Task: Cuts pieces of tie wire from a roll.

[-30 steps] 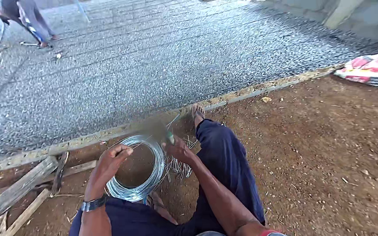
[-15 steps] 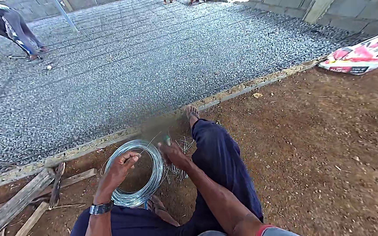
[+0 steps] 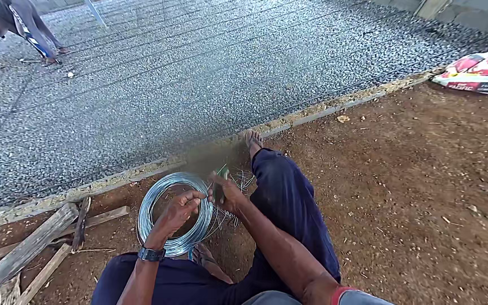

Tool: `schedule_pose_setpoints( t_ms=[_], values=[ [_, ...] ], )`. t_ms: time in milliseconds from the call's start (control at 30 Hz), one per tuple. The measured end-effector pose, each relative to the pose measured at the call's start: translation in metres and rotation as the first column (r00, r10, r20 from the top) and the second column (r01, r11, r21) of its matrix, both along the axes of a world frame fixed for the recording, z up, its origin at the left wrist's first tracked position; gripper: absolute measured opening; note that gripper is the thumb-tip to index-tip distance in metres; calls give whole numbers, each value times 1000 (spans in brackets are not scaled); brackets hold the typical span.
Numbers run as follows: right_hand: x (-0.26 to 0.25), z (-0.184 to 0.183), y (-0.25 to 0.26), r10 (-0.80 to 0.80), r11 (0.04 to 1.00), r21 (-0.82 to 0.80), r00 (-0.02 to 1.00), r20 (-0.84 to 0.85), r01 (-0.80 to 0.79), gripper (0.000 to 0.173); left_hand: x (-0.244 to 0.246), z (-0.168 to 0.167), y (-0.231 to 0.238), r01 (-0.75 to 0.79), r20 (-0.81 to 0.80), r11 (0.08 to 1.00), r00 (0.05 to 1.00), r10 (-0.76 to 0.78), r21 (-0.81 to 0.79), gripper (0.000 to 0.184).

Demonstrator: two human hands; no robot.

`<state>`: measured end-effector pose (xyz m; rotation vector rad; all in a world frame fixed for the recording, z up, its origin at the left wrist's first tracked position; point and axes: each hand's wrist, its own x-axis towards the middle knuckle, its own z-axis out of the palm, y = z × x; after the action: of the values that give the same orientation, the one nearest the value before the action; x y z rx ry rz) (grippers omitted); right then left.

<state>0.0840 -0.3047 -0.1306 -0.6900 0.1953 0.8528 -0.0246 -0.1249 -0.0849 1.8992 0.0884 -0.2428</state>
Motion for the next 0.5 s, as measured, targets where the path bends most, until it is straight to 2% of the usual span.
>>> schedule_pose_setpoints(
  t_ms=[200, 367, 500],
  values=[
    [2, 14, -5, -33, 999, 12, 995, 98, 32, 28, 1, 5, -10, -35, 3, 999, 999, 35, 1, 27],
    [-6, 12, -13, 30, 1000, -7, 960, 280, -29, 34, -4, 5, -11, -61, 39, 998, 997, 60, 19, 27],
    [-11, 19, -17, 29, 1000, 0, 948, 316, -31, 38, -3, 8, -12, -24, 99, 999, 995, 27, -27, 25]
  ],
)
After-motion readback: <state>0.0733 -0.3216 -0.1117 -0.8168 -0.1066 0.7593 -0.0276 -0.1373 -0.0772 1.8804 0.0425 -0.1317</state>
